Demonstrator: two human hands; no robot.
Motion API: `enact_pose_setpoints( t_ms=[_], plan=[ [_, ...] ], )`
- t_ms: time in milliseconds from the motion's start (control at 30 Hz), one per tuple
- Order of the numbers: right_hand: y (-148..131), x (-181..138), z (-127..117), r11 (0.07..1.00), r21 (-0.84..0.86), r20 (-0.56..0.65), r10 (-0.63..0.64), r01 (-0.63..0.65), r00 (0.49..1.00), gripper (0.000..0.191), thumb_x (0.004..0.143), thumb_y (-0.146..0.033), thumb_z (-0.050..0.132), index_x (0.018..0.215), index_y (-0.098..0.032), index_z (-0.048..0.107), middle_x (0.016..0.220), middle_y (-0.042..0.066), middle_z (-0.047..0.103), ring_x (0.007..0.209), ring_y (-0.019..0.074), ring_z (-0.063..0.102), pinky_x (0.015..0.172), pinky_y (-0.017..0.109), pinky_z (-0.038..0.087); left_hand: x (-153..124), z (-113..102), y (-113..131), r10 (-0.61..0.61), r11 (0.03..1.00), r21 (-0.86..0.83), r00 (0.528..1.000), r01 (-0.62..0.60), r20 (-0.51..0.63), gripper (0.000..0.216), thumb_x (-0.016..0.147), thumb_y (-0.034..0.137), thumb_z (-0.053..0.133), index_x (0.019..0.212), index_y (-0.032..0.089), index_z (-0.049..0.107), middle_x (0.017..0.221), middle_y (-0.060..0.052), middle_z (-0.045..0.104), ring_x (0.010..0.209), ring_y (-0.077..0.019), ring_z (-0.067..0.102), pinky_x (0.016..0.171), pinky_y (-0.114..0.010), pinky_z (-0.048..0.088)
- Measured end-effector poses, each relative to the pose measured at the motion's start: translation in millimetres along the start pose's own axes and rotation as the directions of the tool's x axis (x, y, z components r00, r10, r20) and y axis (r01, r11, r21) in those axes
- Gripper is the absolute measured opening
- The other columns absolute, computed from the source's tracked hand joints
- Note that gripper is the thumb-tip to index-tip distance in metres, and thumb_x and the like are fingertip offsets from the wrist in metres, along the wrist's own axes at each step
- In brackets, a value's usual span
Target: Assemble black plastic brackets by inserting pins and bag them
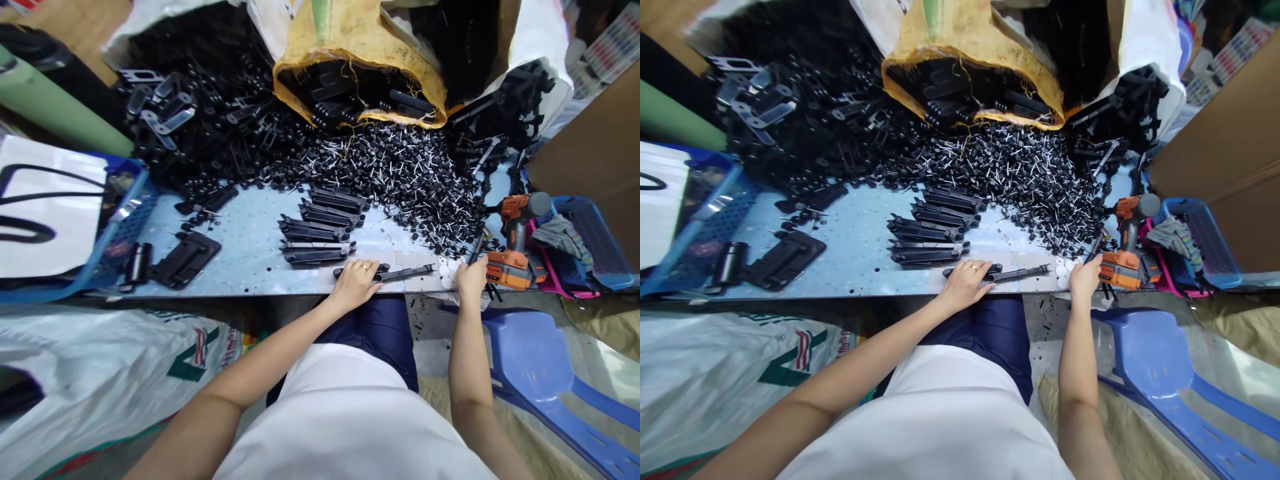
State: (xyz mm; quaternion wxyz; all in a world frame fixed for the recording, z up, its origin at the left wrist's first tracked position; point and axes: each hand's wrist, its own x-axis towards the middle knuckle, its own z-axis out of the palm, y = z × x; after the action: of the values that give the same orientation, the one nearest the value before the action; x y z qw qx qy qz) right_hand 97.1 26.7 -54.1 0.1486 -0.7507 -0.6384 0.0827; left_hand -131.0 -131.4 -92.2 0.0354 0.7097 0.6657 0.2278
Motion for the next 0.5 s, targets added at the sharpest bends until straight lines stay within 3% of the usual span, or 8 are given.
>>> enact_pose_setpoints(
  t_ms=[67,133,200,267,333,367,500],
  plan=[
    [5,-14,-3,0.970,0.241,0.052,-0.039,0.025,0.998,0.057,0.084,-0.039,0.033,0.131,-0.007,0.031,0.088,0.015,0.057,0.062,0.0212,0.059,0.053,0.033,0.046,0,1,0,0.004,1.000,0.006,1.000,-0.004,-0.013,0.041,0.083,0.035,0.055,0.115,0.010,0.052,0.097,-0.014,0.063,0.087,-0.0248,0.057,0.073,-0.035,0.041],
    [9,-37,-13,0.887,0.459,0.160,-0.142,0.054,0.977,0.052,0.084,-0.046,0.035,0.123,-0.013,0.039,0.070,0.004,0.054,0.048,0.0146,0.050,0.042,0.027,0.040,-1,1,1,0.007,1.000,0.002,1.000,-0.007,-0.018,0.042,0.083,0.036,0.055,0.115,0.008,0.051,0.098,-0.016,0.063,0.088,-0.0254,0.057,0.074,-0.036,0.041],
    [9,-65,-31,0.833,0.552,0.327,-0.263,0.042,0.908,0.042,0.081,-0.054,0.040,0.101,-0.018,0.050,0.054,-0.004,0.044,0.038,0.0105,0.039,0.036,0.022,0.033,-1,1,0,0.003,1.000,-0.006,1.000,-0.003,-0.008,0.043,0.083,0.036,0.054,0.116,0.008,0.051,0.098,-0.016,0.063,0.089,-0.0261,0.057,0.074,-0.036,0.041],
    [6,-91,-56,0.843,0.536,0.502,-0.353,0.036,0.790,0.038,0.080,-0.058,0.042,0.079,-0.020,0.050,0.046,-0.007,0.038,0.034,0.0082,0.033,0.034,0.021,0.029,-1,1,0,-0.007,1.000,-0.014,1.000,0.007,0.010,0.042,0.084,0.035,0.053,0.117,0.010,0.051,0.099,-0.016,0.062,0.091,-0.0262,0.057,0.074,-0.036,0.041],
    [1,-113,-79,0.864,0.495,0.574,-0.405,0.093,0.712,0.039,0.082,-0.057,0.040,0.072,-0.021,0.047,0.044,-0.007,0.039,0.033,0.0079,0.034,0.036,0.021,0.030,-1,1,-1,-0.018,1.000,-0.018,0.999,0.019,0.027,0.042,0.084,0.035,0.052,0.118,0.011,0.051,0.101,-0.016,0.062,0.091,-0.0260,0.056,0.074,-0.036,0.041],
    [-1,-121,-87,0.867,0.480,0.573,-0.425,0.133,0.701,0.038,0.084,-0.056,0.037,0.074,-0.021,0.048,0.043,-0.007,0.039,0.034,0.0085,0.035,0.037,0.021,0.031,-1,1,-1,-0.022,1.000,-0.020,0.999,0.022,0.032,0.042,0.084,0.035,0.052,0.119,0.011,0.051,0.101,-0.016,0.062,0.092,-0.0259,0.056,0.074,-0.036,0.040],
    [1,-139,-95,0.881,0.401,0.505,-0.441,0.251,0.742,0.039,0.086,-0.056,0.027,0.077,-0.023,0.045,0.042,-0.006,0.040,0.036,0.0121,0.039,0.040,0.024,0.031,-1,1,0,-0.027,1.000,-0.015,0.999,0.027,0.035,0.043,0.084,0.035,0.053,0.119,0.012,0.051,0.101,-0.016,0.062,0.092,-0.0263,0.056,0.075,-0.037,0.040]
  ],
)
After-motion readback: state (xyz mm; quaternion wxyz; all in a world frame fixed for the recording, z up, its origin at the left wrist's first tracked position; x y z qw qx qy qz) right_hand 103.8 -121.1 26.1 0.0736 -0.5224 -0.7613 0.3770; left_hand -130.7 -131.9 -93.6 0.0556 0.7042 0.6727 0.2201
